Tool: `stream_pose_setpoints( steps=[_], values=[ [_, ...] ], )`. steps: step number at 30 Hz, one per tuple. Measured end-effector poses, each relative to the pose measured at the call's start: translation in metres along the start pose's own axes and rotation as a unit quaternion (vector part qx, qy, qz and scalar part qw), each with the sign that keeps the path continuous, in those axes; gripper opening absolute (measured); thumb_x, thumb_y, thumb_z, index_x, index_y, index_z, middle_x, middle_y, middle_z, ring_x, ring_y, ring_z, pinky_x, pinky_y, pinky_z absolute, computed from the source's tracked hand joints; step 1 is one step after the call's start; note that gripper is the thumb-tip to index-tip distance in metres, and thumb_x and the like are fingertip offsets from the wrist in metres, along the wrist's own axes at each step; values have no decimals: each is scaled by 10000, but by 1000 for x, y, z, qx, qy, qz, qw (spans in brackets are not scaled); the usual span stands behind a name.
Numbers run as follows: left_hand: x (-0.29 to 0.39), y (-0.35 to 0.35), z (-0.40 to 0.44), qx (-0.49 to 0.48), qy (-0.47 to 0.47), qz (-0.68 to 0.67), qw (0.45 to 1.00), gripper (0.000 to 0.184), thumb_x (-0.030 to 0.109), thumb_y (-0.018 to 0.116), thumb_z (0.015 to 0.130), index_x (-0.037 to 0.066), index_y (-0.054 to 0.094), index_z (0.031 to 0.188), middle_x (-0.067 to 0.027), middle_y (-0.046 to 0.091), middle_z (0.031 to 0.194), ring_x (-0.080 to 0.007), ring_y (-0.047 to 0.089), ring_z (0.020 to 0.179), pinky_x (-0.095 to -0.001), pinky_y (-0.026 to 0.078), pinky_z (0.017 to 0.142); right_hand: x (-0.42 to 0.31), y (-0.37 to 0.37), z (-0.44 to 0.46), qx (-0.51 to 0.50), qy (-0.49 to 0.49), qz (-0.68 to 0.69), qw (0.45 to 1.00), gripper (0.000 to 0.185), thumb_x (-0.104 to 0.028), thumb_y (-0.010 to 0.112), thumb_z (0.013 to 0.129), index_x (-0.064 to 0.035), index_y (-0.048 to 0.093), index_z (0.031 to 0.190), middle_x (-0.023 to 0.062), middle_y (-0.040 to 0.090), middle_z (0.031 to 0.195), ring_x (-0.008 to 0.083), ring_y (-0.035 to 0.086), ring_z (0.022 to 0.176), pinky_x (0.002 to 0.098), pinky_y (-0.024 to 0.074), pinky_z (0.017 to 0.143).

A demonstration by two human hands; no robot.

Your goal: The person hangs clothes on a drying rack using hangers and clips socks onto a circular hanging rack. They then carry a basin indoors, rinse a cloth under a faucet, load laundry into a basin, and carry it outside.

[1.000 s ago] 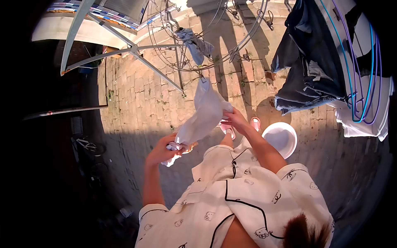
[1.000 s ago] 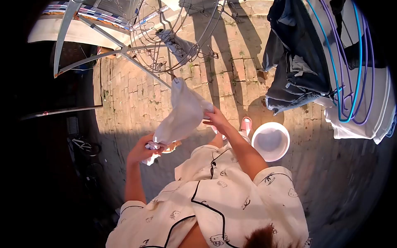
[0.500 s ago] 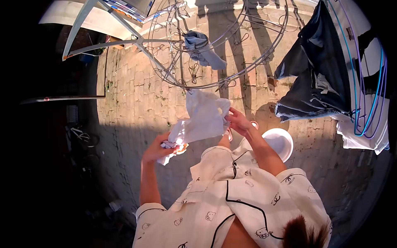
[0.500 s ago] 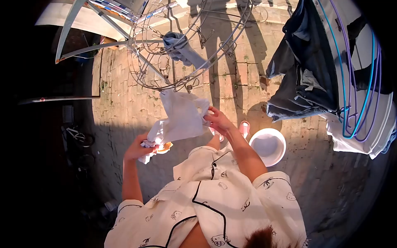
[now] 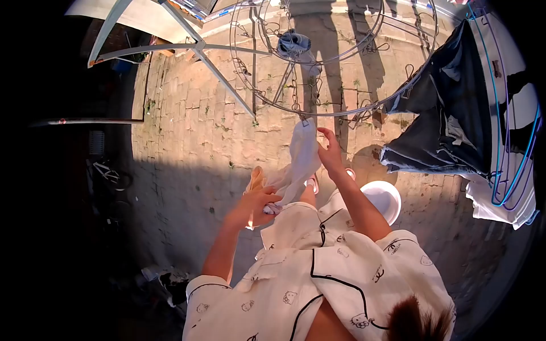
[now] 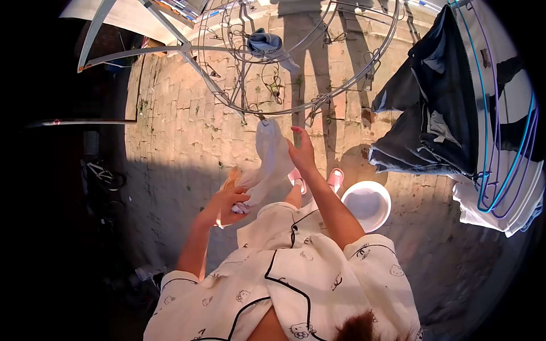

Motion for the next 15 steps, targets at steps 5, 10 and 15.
stream_pose_setpoints(
  steps=[5, 10, 15],
  values=[
    [18, 2, 22, 11, 14, 9, 1000, 417, 131, 619, 632, 125, 583, 1048, -50, 568, 960, -261, 534, 915, -350, 437, 752, -12, -28, -25, -181, 119, -44, 975, 285, -267, 523, 874, -7, 557, 986, 23, 580, 854, 95, 508, 844, 231, 384, 772],
    [-15, 0, 33, 100, -49, -151, 982, 473, 123, 657, 590, 93, 580, 1055, -97, 589, 923, -284, 563, 890, -327, 448, 767, -61, -101, -26, -151, -1, 27, 988, 213, -238, 620, 807, -43, 559, 868, 2, 582, 795, 68, 518, 739, 220, 404, 702],
    [-70, 9, 49, 161, -107, -291, 937, 442, 103, 680, 616, 67, 577, 1044, -100, 611, 892, -186, 594, 825, -298, 462, 736, -49, -93, -45, -292, 25, -370, 882, 362, -269, 679, 735, -24, 562, 975, 78, 619, 862, 159, 573, 791, 274, 438, 691]
  ],
)
Point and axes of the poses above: each hand's wrist, its own z-axis towards the middle knuckle, its own y-axis out of the palm, x = y × z, the point moved 6 cm from there along z, towards the middle knuckle
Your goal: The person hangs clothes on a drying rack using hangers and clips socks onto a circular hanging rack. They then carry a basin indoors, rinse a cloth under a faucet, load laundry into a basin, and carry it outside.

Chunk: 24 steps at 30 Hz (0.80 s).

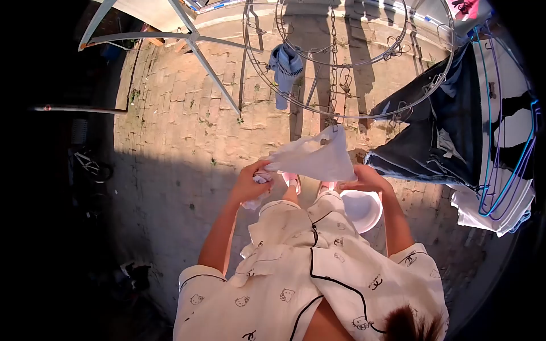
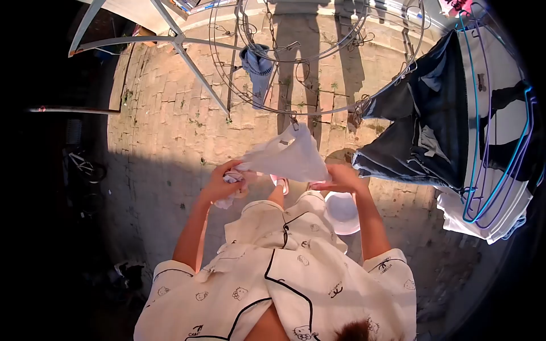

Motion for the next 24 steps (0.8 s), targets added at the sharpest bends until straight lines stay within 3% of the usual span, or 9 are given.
stream_pose_setpoints(
  steps=[2, 3, 6, 7, 11, 14, 18, 19, 24],
  values=[
    [6, -15, 5, 10, -19, -84, 996, 408, 90, 677, 643, 64, 576, 1037, -78, 610, 890, -144, 586, 820, -283, 466, 725, 10, 3, 3, 41, 46, -204, 977, 424, -276, 703, 699, -28, 557, 1011, 112, 622, 881, 205, 586, 801, 298, 452, 669],
    [8, -24, 6, 17, -27, -146, 989, 393, 81, 675, 654, 61, 574, 1034, -64, 607, 889, -129, 580, 820, -276, 467, 721, 7, 0, 7, 108, 9, -199, 974, 451, -264, 722, 661, -39, 555, 1014, 140, 618, 885, 263, 592, 811, 339, 465, 662],
    [-2, -41, 3, 41, -65, -356, 931, 310, 80, 644, 713, 56, 569, 1012, -30, 594, 869, -113, 570, 772, -248, 483, 649, 5, 4, 17, 235, -12, 52, 971, 510, -235, 713, 666, -21, 509, 1082, 157, 596, 963, 284, 581, 864, 377, 471, 665],
    [-5, -46, 1, 49, -81, -403, 910, 300, 89, 639, 719, 57, 571, 1009, -29, 591, 859, -113, 569, 755, -244, 485, 626, 0, 8, 16, 278, -11, 27, 960, 567, -178, 692, 678, 12, 442, 1150, 178, 539, 1077, 314, 538, 954, 397, 451, 754],
    [4, -42, -6, 57, -108, -573, 810, 289, 124, 596, 755, 66, 546, 1034, -29, 573, 836, -131, 561, 727, -233, 481, 601, -22, 21, 8, 440, -95, -100, 887, 515, -99, 636, 710, 33, 424, 1160, 185, 480, 1135, 344, 469, 1037, 390, 370, 887],
    [16, -40, -10, 46, -70, -639, 765, 311, 123, 569, 768, 42, 508, 1062, -38, 567, 851, -135, 559, 747, -232, 477, 632, -58, 22, -5, 458, -110, -83, 878, 447, -69, 619, 717, 11, 463, 1128, 168, 500, 1111, 327, 486, 1015, 376, 413, 823],
    [39, -30, -12, 10, -16, -662, 749, 347, 111, 554, 767, 16, 458, 1087, -63, 563, 877, -137, 557, 756, -232, 474, 646, -89, 29, -3, 368, -90, 126, 917, 198, -71, 600, 776, -30, 574, 968, 84, 603, 899, 198, 582, 795, 282, 461, 639],
    [52, -28, -11, -21, 7, -640, 768, 353, 106, 556, 763, 20, 450, 1089, -68, 562, 885, -139, 558, 764, -232, 473, 655, -108, 28, -4, 374, -122, 155, 907, 126, -87, 593, 797, -24, 593, 906, 70, 613, 825, 156, 588, 719, 264, 460, 630],
    [123, -14, -19, -113, 57, -540, 832, 382, 73, 577, 743, 41, 431, 1095, -83, 561, 921, -136, 562, 817, -229, 468, 704, -176, 27, 6, 308, -282, 78, 906, 128, -81, 588, 798, -4, 579, 901, 83, 611, 806, 147, 588, 716, 266, 462, 649]
  ],
)
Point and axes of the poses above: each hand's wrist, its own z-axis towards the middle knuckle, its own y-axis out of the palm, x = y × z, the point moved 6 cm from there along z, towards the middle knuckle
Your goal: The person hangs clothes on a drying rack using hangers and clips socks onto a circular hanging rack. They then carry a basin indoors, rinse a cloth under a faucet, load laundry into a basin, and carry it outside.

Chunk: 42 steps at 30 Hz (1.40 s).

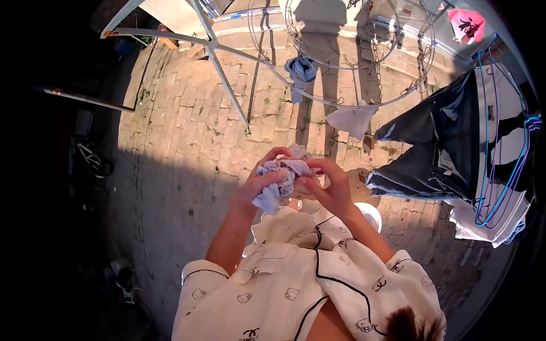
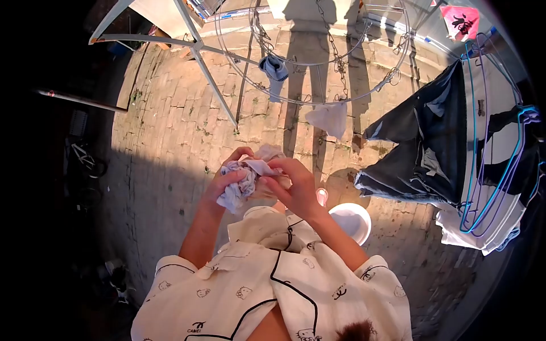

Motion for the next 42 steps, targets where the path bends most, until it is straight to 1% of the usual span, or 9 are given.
stream_pose_setpoints(
  steps=[4, 8, 11, 14, 18, 21, 24, 28, 42],
  values=[
    [-2, -13, 13, 10, -11, 79, 997, 407, 69, 618, 710, 36, 449, 1079, -84, 565, 954, -121, 564, 827, -222, 468, 696, 3, -13, 16, 16, 65, 32, 997, 127, -78, 566, 817, 9, 557, 908, 79, 610, 799, 133, 582, 725, 263, 463, 663],
    [-2, -12, 16, 57, -30, 173, 983, 344, 68, 650, 710, 17, 518, 1024, -65, 584, 895, -99, 571, 763, -216, 474, 650, 18, -11, 11, 26, 188, 263, 946, 89, -87, 526, 853, -3, 545, 876, 26, 544, 701, 75, 501, 660, 214, 418, 611],
    [-6, -20, 16, 84, -50, 197, 976, 297, 75, 664, 715, 5, 553, 982, -52, 593, 829, -95, 577, 705, -217, 480, 607, 42, -14, 9, -17, 200, 220, 955, 140, -126, 594, 814, -10, 533, 864, 13, 510, 688, 65, 463, 632, 197, 389, 586],
    [-4, -17, 16, 85, -54, 186, 977, 266, 84, 667, 712, 11, 566, 947, -42, 592, 801, -91, 572, 684, -220, 477, 589, 33, -24, 17, 1, 121, -6, 993, 265, -187, 681, 742, -11, 533, 873, 15, 517, 702, 80, 456, 608, 214, 389, 564],
    [0, -9, 18, 50, -43, 167, 984, 310, 75, 676, 713, 4, 560, 991, -51, 592, 826, -93, 577, 700, -233, 487, 600, 45, -75, 16, 322, 111, -118, 933, 427, -218, 735, 675, -40, 525, 1001, 18, 559, 792, 129, 502, 615, 244, 396, 539],
    [1, -8, 18, 44, -34, 176, 983, 340, 88, 681, 710, 11, 548, 1014, -47, 587, 846, -95, 575, 716, -242, 488, 611, 52, -96, 33, 282, 128, -164, 937, 446, -178, 712, 699, -53, 512, 1077, 5, 573, 874, 90, 510, 661, 214, 387, 532],
    [1, -6, 16, 59, -36, 196, 978, 402, 97, 685, 706, 11, 523, 1064, -49, 578, 885, -100, 572, 747, -244, 486, 631, 52, -91, 52, 169, 102, 19, 980, 449, -133, 682, 726, -50, 503, 1130, -3, 599, 896, 47, 494, 663, 191, 377, 528],
    [2, -7, 16, 79, -48, 213, 973, 493, 100, 693, 693, 8, 489, 1133, -60, 565, 944, -110, 563, 807, -245, 481, 665, 53, -88, 45, 86, 79, -40, 992, 440, -105, 646, 758, -82, 493, 1170, 9, 645, 895, 11, 477, 625, 149, 348, 491],
    [-4, -4, 42, 38, -110, 225, 967, 491, 83, 689, 679, 4, 501, 1125, -78, 580, 966, -140, 576, 838, -259, 484, 702, 64, -57, 70, 23, 120, 189, 974, 216, -124, 623, 794, -4, 570, 966, 37, 639, 819, 57, 537, 699, 190, 394, 586]
  ],
)
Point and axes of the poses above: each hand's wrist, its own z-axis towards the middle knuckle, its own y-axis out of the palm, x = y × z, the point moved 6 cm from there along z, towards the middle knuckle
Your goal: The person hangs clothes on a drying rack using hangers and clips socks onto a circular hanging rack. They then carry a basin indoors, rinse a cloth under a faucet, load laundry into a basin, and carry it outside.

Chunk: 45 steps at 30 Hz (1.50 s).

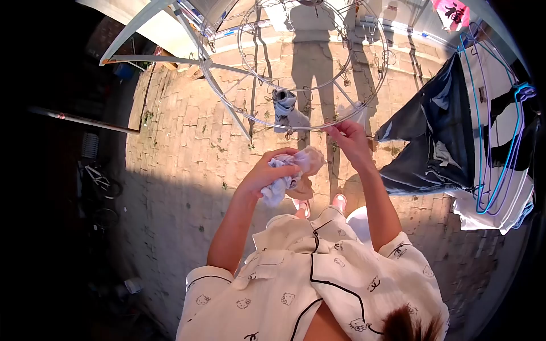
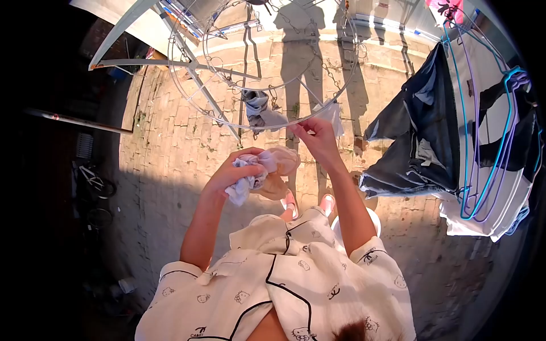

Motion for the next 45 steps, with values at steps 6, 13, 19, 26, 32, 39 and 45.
stream_pose_setpoints(
  steps=[6, 13, 19, 26, 32, 39, 45],
  values=[
    [5, 1, 11, 6, 36, 89, 995, 403, 72, 680, 678, 1, 551, 1053, -69, 594, 916, -123, 576, 786, -255, 486, 669, -5, 11, 0, -69, 86, 43, 993, 247, -59, 625, 778, -10, 554, 1009, 50, 637, 876, 81, 584, 754, 189, 447, 636],
    [21, 0, 15, 38, 44, 159, 986, 360, 47, 682, 655, 14, 573, 996, -54, 591, 909, -118, 563, 798, -255, 472, 687, -15, 12, 3, -83, 46, 10, 995, 214, -15, 631, 750, -10, 580, 958, 54, 630, 879, 99, 586, 811, 210, 471, 678],
    [32, -2, 19, 5, 110, 282, 953, 307, 53, 678, 658, 19, 593, 952, -39, 591, 889, -104, 549, 795, -244, 456, 689, -13, 17, -2, -116, 13, 80, 990, 135, 1, 638, 741, -12, 581, 863, 80, 631, 867, 113, 584, 810, 230, 473, 718],
    [37, -2, 20, -5, 98, 247, 964, 350, 81, 673, 680, 35, 594, 1017, -42, 600, 912, -101, 554, 803, -240, 453, 712, -12, 18, 2, -142, 32, 52, 988, 106, 22, 632, 742, -1, 560, 816, 95, 626, 866, 132, 593, 825, 242, 478, 756],
    [39, 7, 17, -17, 143, 165, 976, 288, 94, 683, 718, 46, 598, 988, -21, 602, 874, -87, 562, 782, -237, 462, 682, -6, 23, 3, -138, 23, 78, 987, 146, -2, 622, 761, 13, 558, 891, 84, 618, 882, 136, 594, 829, 252, 483, 762],
    [31, 2, 23, 47, 138, 91, 985, 220, 107, 665, 743, 41, 590, 939, -18, 592, 809, -79, 555, 709, -223, 460, 622, 9, 28, -6, -127, -4, -114, 985, 175, -121, 578, 824, 3, 551, 944, 49, 621, 820, 105, 577, 780, 252, 475, 705],
    [18, -18, 22, 94, 130, 119, 980, 246, 75, 661, 733, 7, 569, 951, -36, 583, 822, -89, 553, 716, -224, 467, 603, 20, 16, -6, -102, -77, -155, 980, 132, -93, 539, 840, 5, 534, 928, 30, 555, 707, 77, 501, 644, 225, 410, 584]
  ],
)
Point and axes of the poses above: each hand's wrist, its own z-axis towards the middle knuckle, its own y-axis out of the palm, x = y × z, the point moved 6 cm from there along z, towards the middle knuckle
